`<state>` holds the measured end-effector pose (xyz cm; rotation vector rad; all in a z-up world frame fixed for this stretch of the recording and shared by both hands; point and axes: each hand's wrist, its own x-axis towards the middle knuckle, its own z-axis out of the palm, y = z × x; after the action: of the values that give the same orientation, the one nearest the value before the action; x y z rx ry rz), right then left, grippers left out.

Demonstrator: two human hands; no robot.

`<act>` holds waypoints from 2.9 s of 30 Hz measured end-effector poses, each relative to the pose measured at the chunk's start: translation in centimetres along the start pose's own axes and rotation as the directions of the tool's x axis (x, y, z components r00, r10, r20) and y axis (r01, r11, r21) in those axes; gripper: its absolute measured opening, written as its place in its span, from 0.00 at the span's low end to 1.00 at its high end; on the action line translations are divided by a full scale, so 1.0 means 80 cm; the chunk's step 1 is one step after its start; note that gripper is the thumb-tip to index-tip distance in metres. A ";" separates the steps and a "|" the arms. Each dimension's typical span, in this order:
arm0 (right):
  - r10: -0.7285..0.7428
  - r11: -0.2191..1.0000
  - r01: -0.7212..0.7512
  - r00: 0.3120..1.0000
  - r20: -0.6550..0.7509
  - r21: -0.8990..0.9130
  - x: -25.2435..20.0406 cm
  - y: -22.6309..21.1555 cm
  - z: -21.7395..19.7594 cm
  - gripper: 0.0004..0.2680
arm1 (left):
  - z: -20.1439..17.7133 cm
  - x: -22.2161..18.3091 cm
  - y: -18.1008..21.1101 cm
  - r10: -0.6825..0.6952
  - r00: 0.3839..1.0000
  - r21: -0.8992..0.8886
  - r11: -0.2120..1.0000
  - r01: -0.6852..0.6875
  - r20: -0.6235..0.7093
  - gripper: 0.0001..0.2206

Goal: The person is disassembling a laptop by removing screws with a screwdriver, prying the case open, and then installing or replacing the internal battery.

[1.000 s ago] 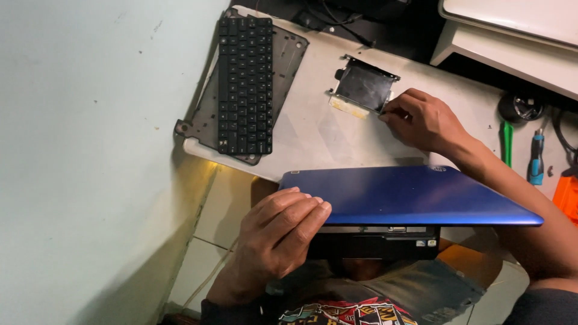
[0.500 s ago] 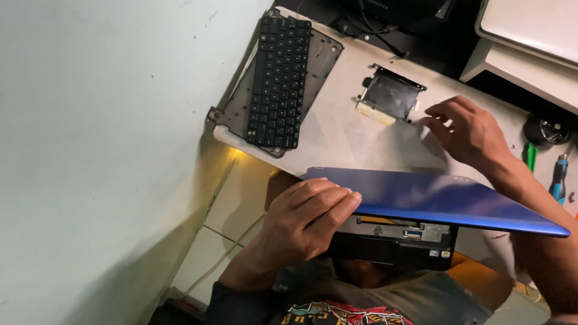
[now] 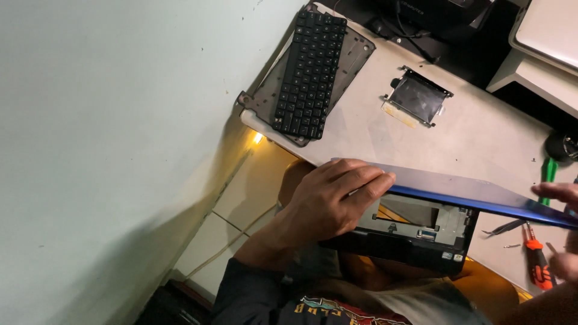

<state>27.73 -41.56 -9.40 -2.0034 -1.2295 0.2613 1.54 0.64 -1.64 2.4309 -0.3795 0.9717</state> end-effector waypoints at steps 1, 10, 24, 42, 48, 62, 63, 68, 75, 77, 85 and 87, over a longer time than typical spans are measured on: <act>-0.003 1.000 0.003 1.000 -0.002 -0.001 0.005 -0.016 0.014 0.42 | -0.001 0.002 -0.001 0.002 1.000 0.002 1.000 -0.002 -0.002 0.12; -0.018 0.998 0.001 0.955 -0.297 -0.056 0.040 -0.053 0.048 0.06 | 0.022 -0.020 -0.070 -0.267 0.958 -0.305 0.925 0.226 -0.099 0.35; 0.107 0.968 -0.166 0.951 -0.290 -0.188 0.076 -0.092 0.040 0.05 | 0.106 -0.075 -0.211 -0.807 0.590 0.511 0.517 0.687 0.022 0.47; -0.375 0.925 0.316 0.844 -0.384 -0.210 0.109 -0.138 0.048 0.16 | 0.102 -0.089 -0.064 -0.619 0.784 -0.461 0.685 0.565 0.042 0.18; -0.333 0.914 0.081 0.708 -0.622 -0.397 0.023 -0.163 0.122 0.15 | 0.114 -0.087 -0.072 -0.601 0.798 -0.475 0.718 0.509 -0.054 0.17; -0.060 0.898 -0.226 0.788 -0.613 -0.379 -0.114 -0.141 0.231 0.17 | 0.177 -0.116 -0.142 -0.457 0.851 -0.511 0.813 0.280 -0.259 0.24; -0.070 0.903 -0.224 0.767 -0.638 -0.368 -0.115 -0.134 0.235 0.17 | 0.181 -0.108 -0.147 -0.424 0.858 -0.510 0.827 0.236 -0.290 0.25; -0.082 0.899 -0.247 0.718 -0.691 -0.363 -0.110 -0.129 0.248 0.17 | 0.224 -0.095 -0.217 -0.426 0.898 -0.588 0.755 0.290 -0.105 0.26; -0.061 0.894 -0.281 0.695 -0.716 -0.348 -0.101 -0.135 0.258 0.16 | 0.214 -0.033 -0.219 -0.351 0.937 -0.652 0.710 0.266 0.000 0.25; -0.061 0.900 -0.270 0.700 -0.712 -0.343 -0.102 -0.133 0.253 0.16 | 0.215 -0.039 -0.219 -0.398 0.917 -0.592 0.737 0.327 0.011 0.25; -0.082 0.919 -0.208 0.729 -0.679 -0.335 -0.106 -0.121 0.245 0.16 | 0.157 -0.009 -0.096 -0.490 0.872 -0.125 0.865 0.487 0.011 0.19; -0.084 0.925 -0.198 0.727 -0.681 -0.326 -0.109 -0.118 0.247 0.15 | 0.133 -0.005 -0.052 -0.470 0.875 -0.085 0.873 0.480 0.113 0.24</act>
<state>6.46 -36.70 -18.31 -2.1527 -0.7536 -0.7082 9.01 -1.56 -9.96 2.3051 0.1387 0.6082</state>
